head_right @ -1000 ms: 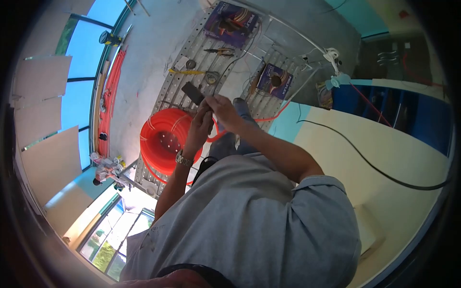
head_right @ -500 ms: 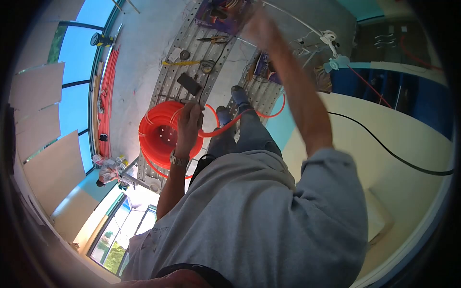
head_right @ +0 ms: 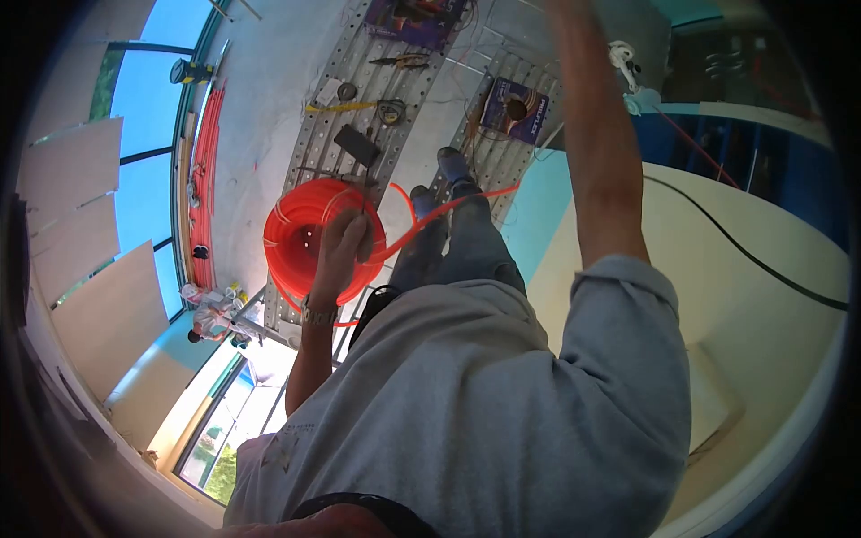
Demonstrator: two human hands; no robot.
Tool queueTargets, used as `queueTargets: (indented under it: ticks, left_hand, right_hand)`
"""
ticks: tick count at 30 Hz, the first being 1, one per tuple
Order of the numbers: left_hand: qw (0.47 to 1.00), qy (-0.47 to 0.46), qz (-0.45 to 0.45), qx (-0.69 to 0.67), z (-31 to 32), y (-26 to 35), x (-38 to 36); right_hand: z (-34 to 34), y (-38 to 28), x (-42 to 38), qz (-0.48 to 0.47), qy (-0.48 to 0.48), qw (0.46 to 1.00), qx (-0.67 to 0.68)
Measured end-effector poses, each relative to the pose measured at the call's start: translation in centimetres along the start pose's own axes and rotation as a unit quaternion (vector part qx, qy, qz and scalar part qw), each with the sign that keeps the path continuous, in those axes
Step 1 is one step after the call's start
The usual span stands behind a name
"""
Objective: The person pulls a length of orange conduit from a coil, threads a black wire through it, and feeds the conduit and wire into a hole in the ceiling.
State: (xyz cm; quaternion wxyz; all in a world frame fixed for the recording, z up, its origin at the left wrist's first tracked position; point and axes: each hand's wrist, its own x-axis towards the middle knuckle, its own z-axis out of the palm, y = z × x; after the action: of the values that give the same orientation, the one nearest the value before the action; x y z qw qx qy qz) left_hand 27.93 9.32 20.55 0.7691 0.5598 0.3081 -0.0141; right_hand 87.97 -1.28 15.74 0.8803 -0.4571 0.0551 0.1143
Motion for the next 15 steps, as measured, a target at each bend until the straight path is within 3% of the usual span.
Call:
queueTargets:
  ticks: [2,5,8,9,10,12,15]
  left_hand:
    - [0.997,0.012,0.006,0.077,-0.8,-0.4,-1.5]
    - [0.991,0.015,0.063,0.115,-0.3,0.5,-1.2]
    - [0.996,0.038,0.048,0.058,0.7,2.3,0.1]
    - [0.997,0.039,0.046,0.051,1.0,2.4,0.8]
    - [0.997,0.04,0.042,0.044,1.3,2.5,1.4]
    - [0.997,0.034,0.046,0.057,1.2,2.1,2.2]
    - [0.995,0.023,0.042,0.093,0.6,0.4,2.9]
  right_hand:
    - [-0.7,-0.4,2.3,0.079,-0.072,0.988,0.109]
    - [0.8,2.0,-7.2,0.178,-0.159,0.966,0.098]
    - [-0.5,7.5,-22.1,0.341,-0.394,0.853,0.041]
    - [2.8,5.5,-29.4,0.336,-0.406,0.84,-0.132]
    - [4.0,6.4,-34.7,0.455,-0.317,0.824,-0.121]
    - [3.1,9.1,-40.3,0.427,-0.405,0.798,-0.125]
    - [3.2,10.4,-44.5,0.355,-0.25,0.897,-0.084]
